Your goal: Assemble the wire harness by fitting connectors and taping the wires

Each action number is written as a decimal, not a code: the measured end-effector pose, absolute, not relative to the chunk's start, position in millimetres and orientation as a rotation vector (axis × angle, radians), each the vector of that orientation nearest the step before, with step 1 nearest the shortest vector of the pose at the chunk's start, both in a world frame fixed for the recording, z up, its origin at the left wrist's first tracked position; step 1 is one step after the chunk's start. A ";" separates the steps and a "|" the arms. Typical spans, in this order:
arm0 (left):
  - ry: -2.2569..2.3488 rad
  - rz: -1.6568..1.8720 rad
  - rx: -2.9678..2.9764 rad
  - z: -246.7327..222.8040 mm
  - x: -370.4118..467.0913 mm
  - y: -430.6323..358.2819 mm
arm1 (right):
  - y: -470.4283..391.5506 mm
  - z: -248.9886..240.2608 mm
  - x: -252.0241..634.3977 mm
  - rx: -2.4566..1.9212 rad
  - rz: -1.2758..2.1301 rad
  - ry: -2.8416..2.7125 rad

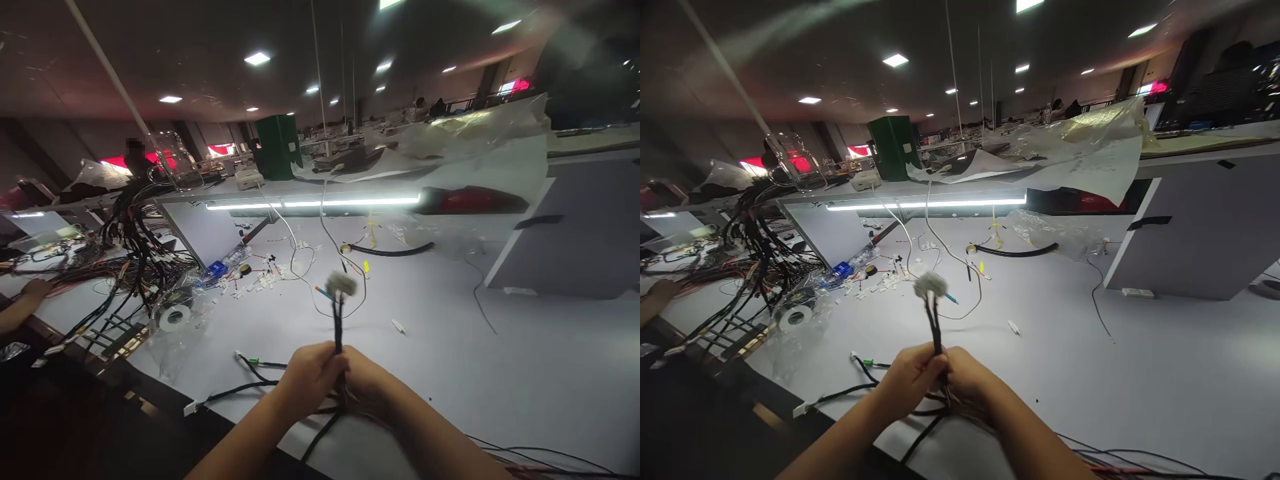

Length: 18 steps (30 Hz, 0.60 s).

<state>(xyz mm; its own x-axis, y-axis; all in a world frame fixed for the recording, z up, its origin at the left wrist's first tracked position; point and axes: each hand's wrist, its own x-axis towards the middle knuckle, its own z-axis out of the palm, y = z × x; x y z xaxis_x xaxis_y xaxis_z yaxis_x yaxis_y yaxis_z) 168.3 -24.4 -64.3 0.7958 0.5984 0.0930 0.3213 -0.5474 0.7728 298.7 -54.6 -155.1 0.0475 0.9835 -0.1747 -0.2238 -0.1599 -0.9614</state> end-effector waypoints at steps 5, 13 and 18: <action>0.937 0.716 1.474 -90.3 162.5 -24.5 | -76.8 -150.7 315.5 -1.362 0.941 -0.874; 0.873 0.787 1.429 -106.6 152.4 -31.7 | -95.8 -149.8 322.7 -1.511 0.665 -1.079; 0.510 0.708 2.122 -83.7 134.0 -25.1 | -51.8 -151.0 328.0 -1.359 0.909 -1.503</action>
